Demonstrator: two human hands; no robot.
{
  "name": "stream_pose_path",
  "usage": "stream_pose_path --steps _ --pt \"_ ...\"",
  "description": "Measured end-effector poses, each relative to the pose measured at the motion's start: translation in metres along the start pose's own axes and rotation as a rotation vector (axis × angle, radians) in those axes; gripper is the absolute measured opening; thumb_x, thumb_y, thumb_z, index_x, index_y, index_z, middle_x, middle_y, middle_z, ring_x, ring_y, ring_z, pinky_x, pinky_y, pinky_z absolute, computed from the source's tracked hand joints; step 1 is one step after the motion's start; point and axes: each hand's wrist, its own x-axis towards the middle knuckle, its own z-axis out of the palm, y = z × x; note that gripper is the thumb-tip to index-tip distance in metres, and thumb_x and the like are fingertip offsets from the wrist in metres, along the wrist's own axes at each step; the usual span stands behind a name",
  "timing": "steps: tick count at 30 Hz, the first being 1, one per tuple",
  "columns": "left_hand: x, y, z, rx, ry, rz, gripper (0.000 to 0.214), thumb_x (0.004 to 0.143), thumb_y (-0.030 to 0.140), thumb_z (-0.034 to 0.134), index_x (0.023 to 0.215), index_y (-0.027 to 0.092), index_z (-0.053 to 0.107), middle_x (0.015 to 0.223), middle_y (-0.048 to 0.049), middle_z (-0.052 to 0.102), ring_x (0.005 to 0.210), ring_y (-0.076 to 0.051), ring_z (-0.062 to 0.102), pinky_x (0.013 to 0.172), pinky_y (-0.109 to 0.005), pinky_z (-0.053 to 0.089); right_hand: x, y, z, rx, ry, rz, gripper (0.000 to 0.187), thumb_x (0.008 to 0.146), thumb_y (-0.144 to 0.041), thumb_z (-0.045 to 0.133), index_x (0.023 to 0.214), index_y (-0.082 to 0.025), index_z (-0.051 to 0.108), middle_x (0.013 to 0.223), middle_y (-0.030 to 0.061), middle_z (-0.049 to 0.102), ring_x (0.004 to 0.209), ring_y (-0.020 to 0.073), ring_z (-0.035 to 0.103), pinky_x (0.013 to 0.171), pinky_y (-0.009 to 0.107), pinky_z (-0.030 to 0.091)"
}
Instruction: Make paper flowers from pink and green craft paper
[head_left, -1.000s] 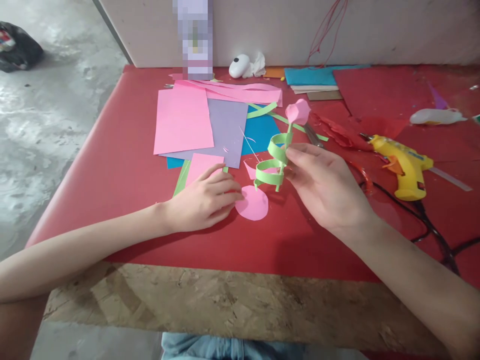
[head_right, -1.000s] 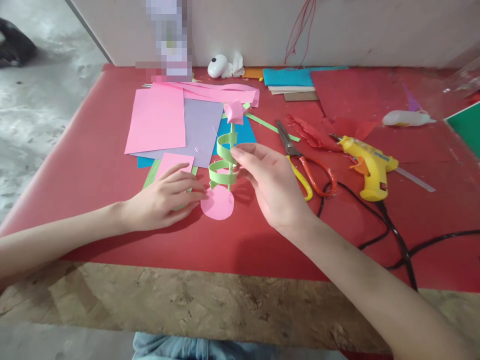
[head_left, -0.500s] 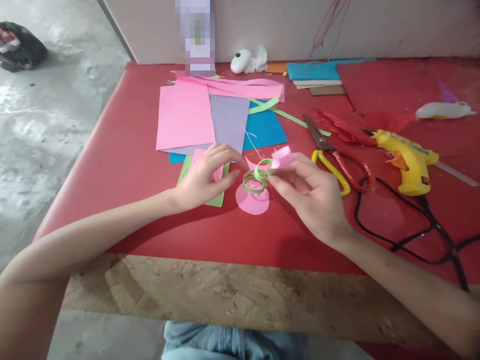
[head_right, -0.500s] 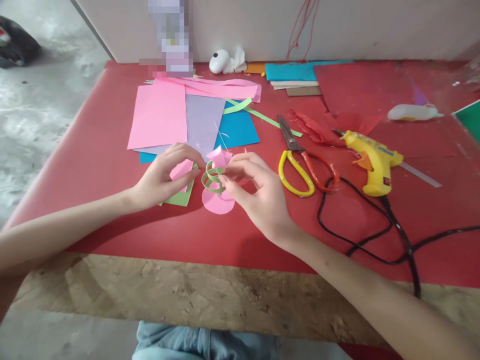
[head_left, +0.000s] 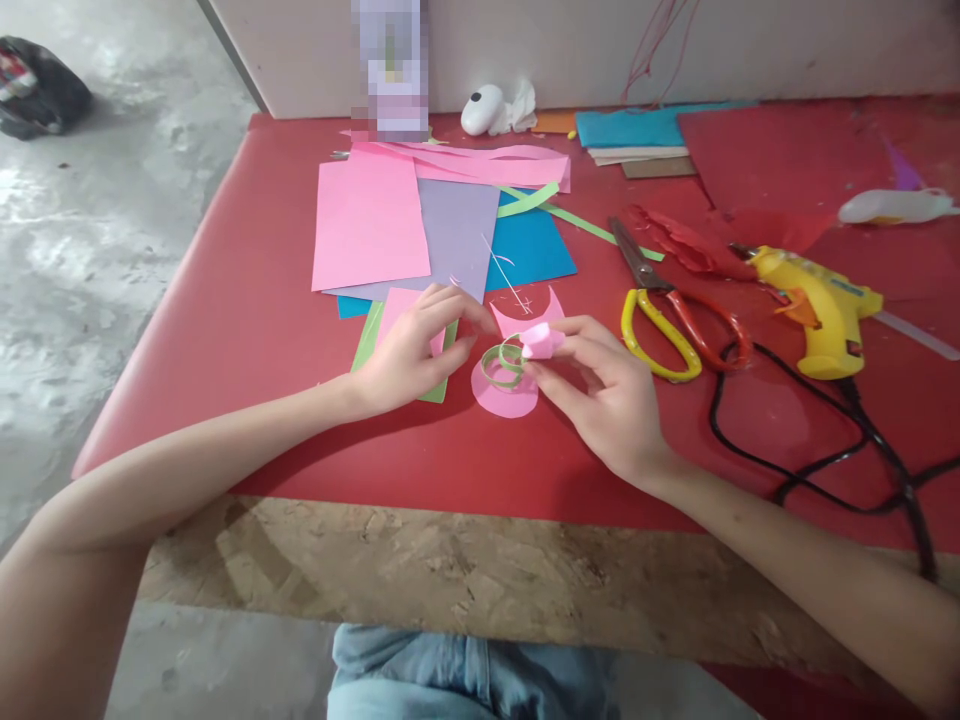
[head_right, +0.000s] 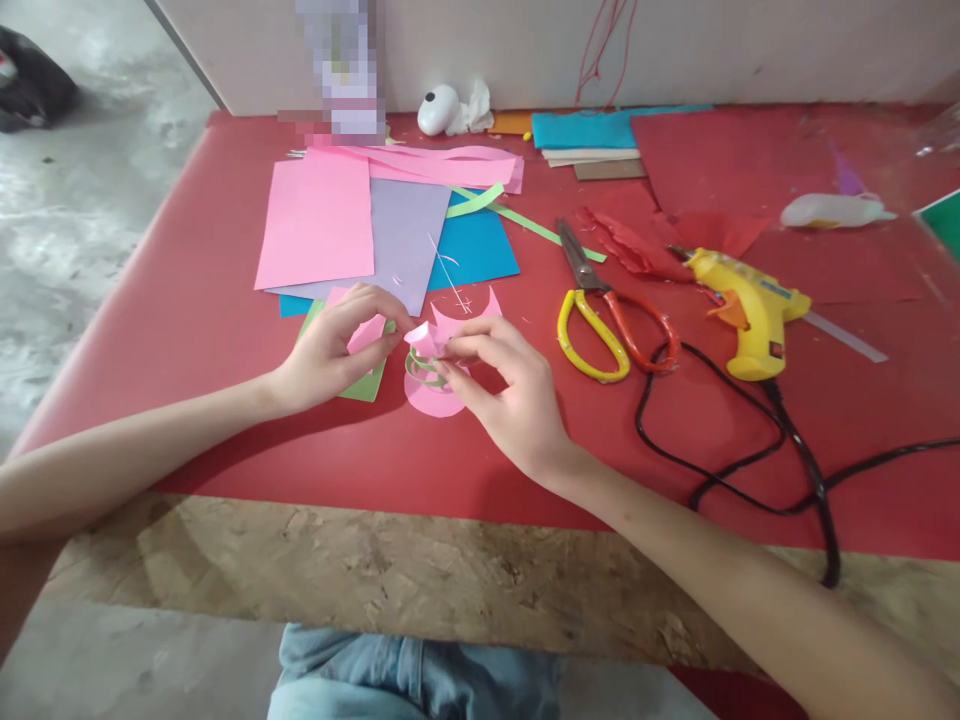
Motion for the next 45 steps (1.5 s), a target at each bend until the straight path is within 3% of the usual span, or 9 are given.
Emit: stream_pose_path --steps 10,16,24,29,33,45 --pt "-0.001 0.001 0.001 -0.034 -0.007 0.015 0.023 0.079 0.002 0.046 0.090 0.020 0.056 0.090 -0.0002 0.064 0.086 -0.013 0.056 0.082 -0.030 0.046 0.000 0.005 0.002 -0.042 0.010 0.010 0.005 0.083 -0.014 0.061 0.085 -0.018 0.063 0.093 0.0003 0.061 0.086 0.0050 0.061 0.074 0.015 0.054" --pt "-0.004 0.010 0.002 -0.064 -0.030 0.013 0.013 0.082 0.012 0.052 0.092 0.020 0.051 0.101 -0.0055 0.056 0.101 -0.017 0.055 0.091 -0.036 0.048 0.002 0.004 0.001 -0.079 0.016 0.025 0.003 0.084 -0.020 0.061 0.084 -0.018 0.064 0.092 0.0015 0.060 0.086 0.0077 0.060 0.074 0.019 0.054" --pt "-0.006 0.014 0.009 0.020 -0.049 -0.013 0.006 0.081 0.020 0.063 0.084 0.018 0.058 0.118 -0.0089 0.054 0.114 -0.019 0.053 0.100 -0.041 0.046 0.002 0.006 0.002 -0.079 0.011 0.066 0.008 0.085 -0.025 0.060 0.086 -0.019 0.065 0.094 0.0023 0.060 0.089 0.0092 0.059 0.079 0.022 0.053" --pt "-0.007 0.014 0.014 0.056 -0.022 -0.020 0.006 0.077 0.018 0.067 0.072 0.020 0.065 0.123 -0.0057 0.057 0.119 -0.021 0.049 0.103 -0.042 0.045 0.001 0.007 0.003 -0.049 0.016 0.068 0.006 0.084 -0.023 0.061 0.086 -0.019 0.065 0.093 0.0016 0.059 0.087 0.0082 0.059 0.079 0.021 0.053" --pt "-0.006 0.015 0.018 0.036 -0.017 -0.036 0.005 0.076 0.018 0.069 0.072 0.022 0.070 0.128 -0.0053 0.057 0.123 -0.023 0.047 0.104 -0.046 0.044 0.000 0.006 0.003 -0.029 0.023 0.064 0.006 0.084 -0.022 0.061 0.085 -0.019 0.065 0.092 0.0014 0.059 0.083 0.0075 0.058 0.076 0.021 0.054" --pt "-0.003 0.016 0.022 0.029 -0.044 -0.051 0.004 0.077 0.020 0.069 0.073 0.020 0.070 0.118 -0.0070 0.061 0.114 -0.021 0.051 0.096 -0.044 0.049 -0.004 -0.004 -0.003 -0.067 0.033 0.039 0.005 0.084 -0.021 0.060 0.085 -0.018 0.064 0.094 0.0020 0.060 0.089 0.0090 0.059 0.076 0.022 0.053"
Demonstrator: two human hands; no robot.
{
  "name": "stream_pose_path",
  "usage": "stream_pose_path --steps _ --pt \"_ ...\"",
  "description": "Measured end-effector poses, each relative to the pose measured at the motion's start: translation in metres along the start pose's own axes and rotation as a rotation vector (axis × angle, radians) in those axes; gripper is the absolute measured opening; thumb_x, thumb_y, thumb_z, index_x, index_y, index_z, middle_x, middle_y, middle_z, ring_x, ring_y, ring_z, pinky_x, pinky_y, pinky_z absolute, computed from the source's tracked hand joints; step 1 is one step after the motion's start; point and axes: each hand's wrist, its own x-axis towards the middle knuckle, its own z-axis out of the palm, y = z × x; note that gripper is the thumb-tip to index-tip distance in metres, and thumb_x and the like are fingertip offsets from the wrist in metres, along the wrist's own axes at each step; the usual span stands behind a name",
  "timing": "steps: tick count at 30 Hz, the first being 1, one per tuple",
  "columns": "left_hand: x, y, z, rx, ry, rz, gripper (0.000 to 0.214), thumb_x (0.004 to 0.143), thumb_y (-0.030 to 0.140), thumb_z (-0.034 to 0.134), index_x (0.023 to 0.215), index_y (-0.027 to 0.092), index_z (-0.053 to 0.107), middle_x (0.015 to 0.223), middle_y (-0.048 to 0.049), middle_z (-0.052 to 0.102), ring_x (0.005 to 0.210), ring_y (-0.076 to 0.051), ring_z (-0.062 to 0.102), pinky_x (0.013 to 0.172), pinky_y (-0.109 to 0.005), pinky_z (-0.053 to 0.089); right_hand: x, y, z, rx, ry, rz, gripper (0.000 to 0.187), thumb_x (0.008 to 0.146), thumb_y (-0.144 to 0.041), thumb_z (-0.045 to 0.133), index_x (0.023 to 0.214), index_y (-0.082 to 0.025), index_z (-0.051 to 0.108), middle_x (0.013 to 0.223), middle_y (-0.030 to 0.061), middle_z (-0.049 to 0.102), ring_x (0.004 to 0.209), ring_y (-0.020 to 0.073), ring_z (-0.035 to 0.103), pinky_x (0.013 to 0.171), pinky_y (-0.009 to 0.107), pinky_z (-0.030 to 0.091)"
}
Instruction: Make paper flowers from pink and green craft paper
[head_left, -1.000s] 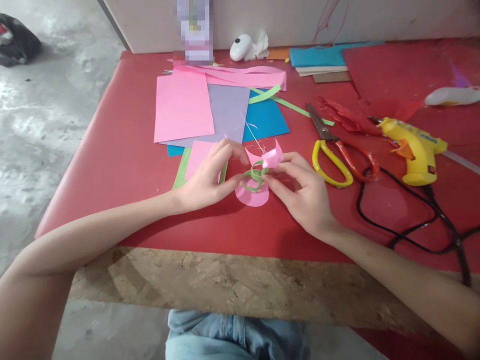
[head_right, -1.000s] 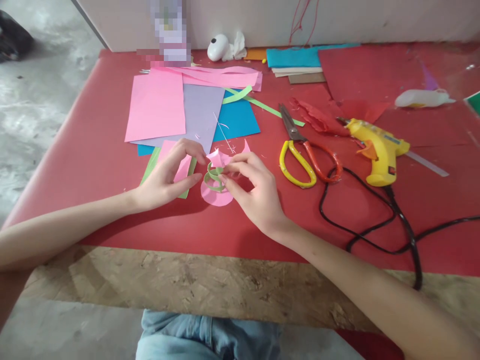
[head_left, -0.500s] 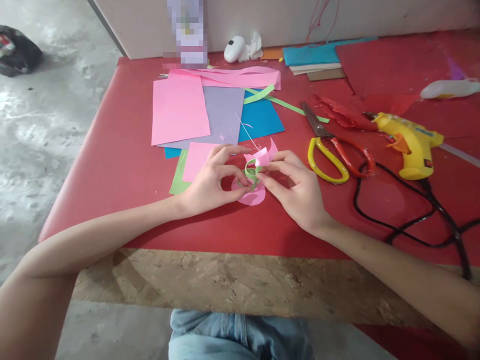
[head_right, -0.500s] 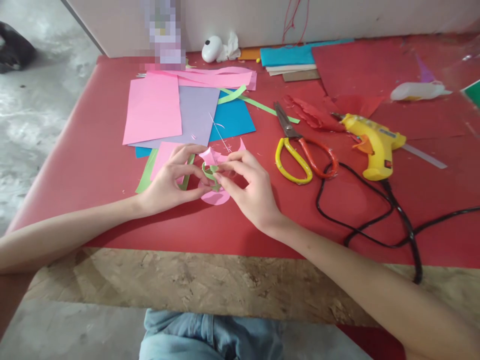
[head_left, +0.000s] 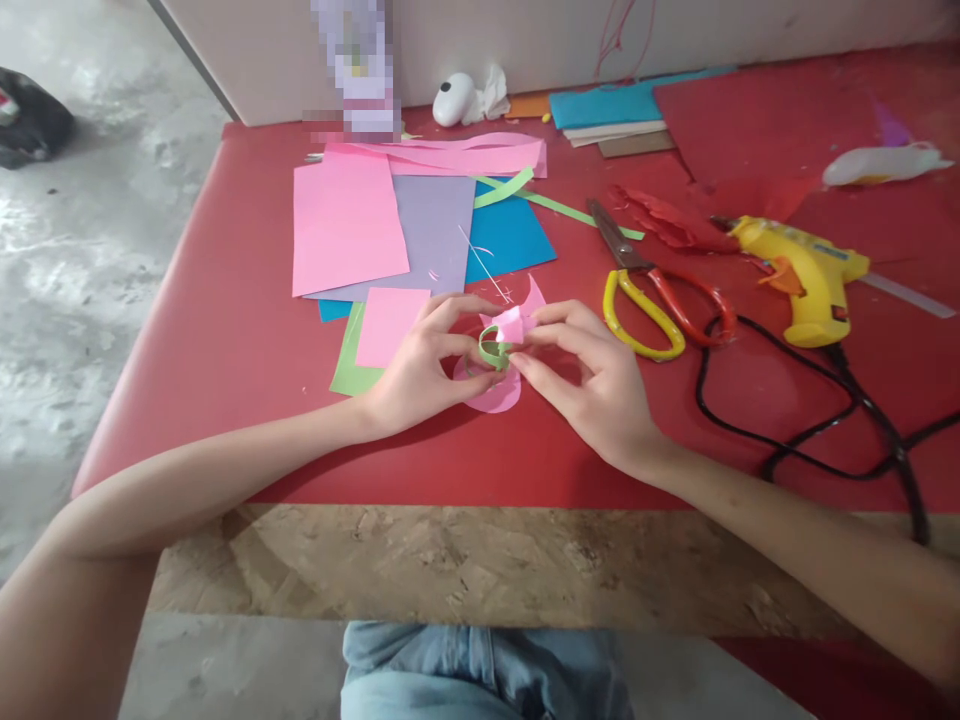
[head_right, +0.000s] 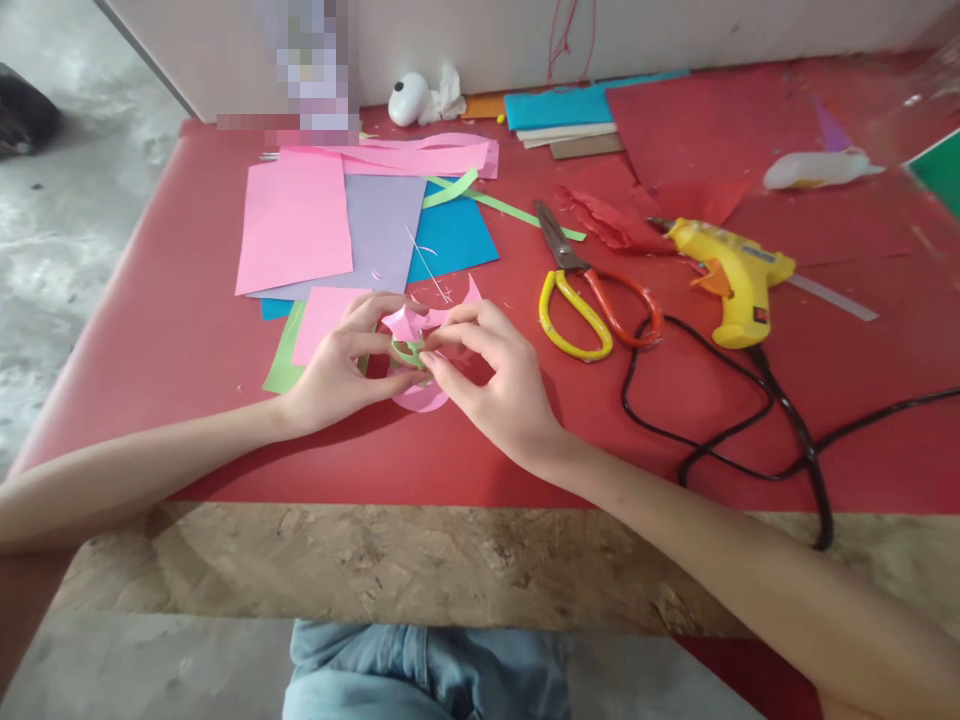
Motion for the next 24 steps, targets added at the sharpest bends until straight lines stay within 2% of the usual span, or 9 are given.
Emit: stream_pose_path --steps 3,8,10,11,12,14,17,20,24 --pt "0.000 -0.001 0.000 0.011 0.001 -0.006 0.006 0.079 0.020 0.068 0.073 0.019 0.070 0.114 -0.0079 0.061 0.111 -0.020 0.053 0.094 -0.042 0.049 0.005 -0.004 -0.025 -0.130 0.039 0.046 0.010 0.087 -0.023 0.056 0.087 -0.018 0.064 0.095 0.0027 0.060 0.087 0.0081 0.058 0.074 0.022 0.051" --pt "0.000 -0.003 0.000 -0.044 -0.007 -0.035 0.005 0.077 0.023 0.071 0.072 0.020 0.071 0.112 -0.0079 0.061 0.110 -0.021 0.055 0.095 -0.042 0.049 0.016 0.020 -0.103 -0.436 0.174 0.286 0.020 0.078 -0.015 0.062 0.098 -0.016 0.067 0.110 0.0085 0.058 0.081 0.0081 0.058 0.074 0.029 0.048" --pt "0.000 -0.002 -0.001 -0.089 0.009 -0.065 0.007 0.077 0.025 0.071 0.071 0.021 0.071 0.113 -0.0083 0.061 0.111 -0.022 0.056 0.095 -0.044 0.049 0.017 0.038 -0.133 -0.580 0.256 0.387 0.039 0.070 -0.007 0.064 0.110 -0.010 0.065 0.125 0.0163 0.052 0.108 0.0193 0.057 0.088 0.038 0.044" --pt "-0.001 -0.001 -0.001 -0.120 0.027 -0.091 0.008 0.077 0.026 0.071 0.071 0.021 0.070 0.113 -0.0087 0.061 0.111 -0.023 0.057 0.095 -0.045 0.049 0.016 0.048 -0.145 -0.672 0.297 0.444 0.050 0.066 -0.006 0.067 0.116 -0.005 0.062 0.128 0.0202 0.050 0.126 0.0270 0.044 0.091 0.041 0.040" --pt "-0.001 0.000 -0.001 -0.156 0.047 -0.121 0.009 0.076 0.028 0.071 0.070 0.021 0.070 0.112 -0.0089 0.061 0.109 -0.024 0.057 0.095 -0.046 0.049 0.015 0.057 -0.155 -0.849 0.287 0.562 0.056 0.067 -0.013 0.069 0.121 -0.004 0.059 0.132 0.0201 0.047 0.131 0.0292 0.038 0.089 0.042 0.039" --pt "-0.001 0.003 -0.003 -0.229 0.075 -0.192 0.013 0.076 0.032 0.072 0.070 0.021 0.071 0.106 -0.0082 0.063 0.104 -0.024 0.060 0.095 -0.047 0.049 0.012 0.072 -0.167 -0.947 0.261 0.755 0.047 0.066 -0.020 0.072 0.110 -0.002 0.064 0.126 0.0189 0.053 0.129 0.0324 0.040 0.079 0.043 0.037" --pt "0.000 0.007 -0.007 -0.304 0.087 -0.275 0.016 0.073 0.039 0.074 0.070 0.023 0.072 0.096 -0.0060 0.065 0.100 -0.023 0.061 0.095 -0.047 0.049 0.009 0.084 -0.170 -0.911 0.190 0.849 0.010 0.068 -0.015 0.069 0.068 -0.007 0.064 0.097 0.0126 0.066 0.116 0.0285 0.054 0.072 0.041 0.035" --pt "0.003 0.013 -0.013 -0.451 0.080 -0.365 0.019 0.071 0.039 0.076 0.068 0.022 0.069 0.104 -0.0050 0.065 0.108 -0.024 0.060 0.092 -0.043 0.052 0.011 0.086 -0.169 -0.892 0.164 0.898 0.027 0.068 -0.018 0.070 0.050 -0.010 0.051 0.083 0.0120 0.066 0.115 0.0287 0.055 0.069 0.040 0.032" --pt "0.011 0.025 -0.022 -0.686 -0.012 -0.510 0.020 0.079 0.038 0.069 0.072 0.021 0.063 0.088 -0.0013 0.067 0.090 -0.018 0.065 0.082 -0.040 0.056 0.016 0.095 -0.178 -0.853 0.204 0.972 0.032 0.059 -0.027 0.079 0.052 -0.011 0.052 0.063 0.0083 0.060 0.108 0.0298 0.058 0.064 0.038 0.029"
